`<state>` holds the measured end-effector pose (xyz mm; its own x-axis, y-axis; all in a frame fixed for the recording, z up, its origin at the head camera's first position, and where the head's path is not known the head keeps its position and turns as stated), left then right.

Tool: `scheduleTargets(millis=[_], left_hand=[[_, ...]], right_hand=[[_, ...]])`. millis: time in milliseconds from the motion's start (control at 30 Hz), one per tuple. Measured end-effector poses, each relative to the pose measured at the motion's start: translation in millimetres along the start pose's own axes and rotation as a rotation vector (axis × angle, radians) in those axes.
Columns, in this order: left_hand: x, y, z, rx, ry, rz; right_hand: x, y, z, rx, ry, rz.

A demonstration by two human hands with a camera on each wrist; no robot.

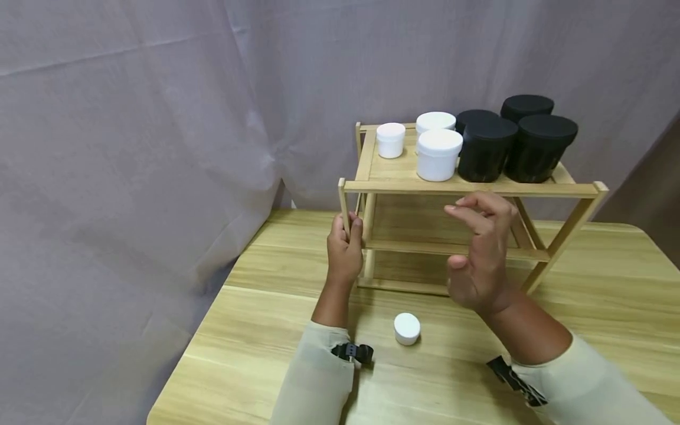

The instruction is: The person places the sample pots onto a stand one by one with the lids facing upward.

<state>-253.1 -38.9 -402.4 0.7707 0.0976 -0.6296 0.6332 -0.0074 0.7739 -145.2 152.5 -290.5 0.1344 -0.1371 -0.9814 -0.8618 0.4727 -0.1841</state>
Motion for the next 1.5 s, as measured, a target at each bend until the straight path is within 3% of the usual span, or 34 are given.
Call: scheduleTargets(millis=[367, 800, 1100, 1500], left_hand=[[1.8, -1.5, 0.7, 0.02, -0.012, -0.008], [1.1, -2.7, 0.2, 0.027, -0.014, -0.006], [-0.2, -1.9, -0.3, 0.023, -0.01, -0.02], [-0.1, -1.1, 0.6, 0.02, -0.01, -0.007]], right_hand=[[22, -5, 15, -0.083, -0.006, -0.09], [57, 12, 31, -0.19, -0.237, -0.346], [67, 15, 31, -0.154, -0.445, -0.497], [78, 25, 26, -0.023, -0.892, -0.627]])
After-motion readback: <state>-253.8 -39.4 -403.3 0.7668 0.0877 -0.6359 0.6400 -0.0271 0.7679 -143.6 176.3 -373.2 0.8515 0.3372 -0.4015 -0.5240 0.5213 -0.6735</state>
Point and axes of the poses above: each hand's wrist, its own x-axis away from the middle knuckle, its own z-axis out of the back of the hand, y = z × x, the point moved 3 cm from there along -x, towards the middle knuckle, and after that the axes turned 5 degrees about -z, right-handed, at the moved point
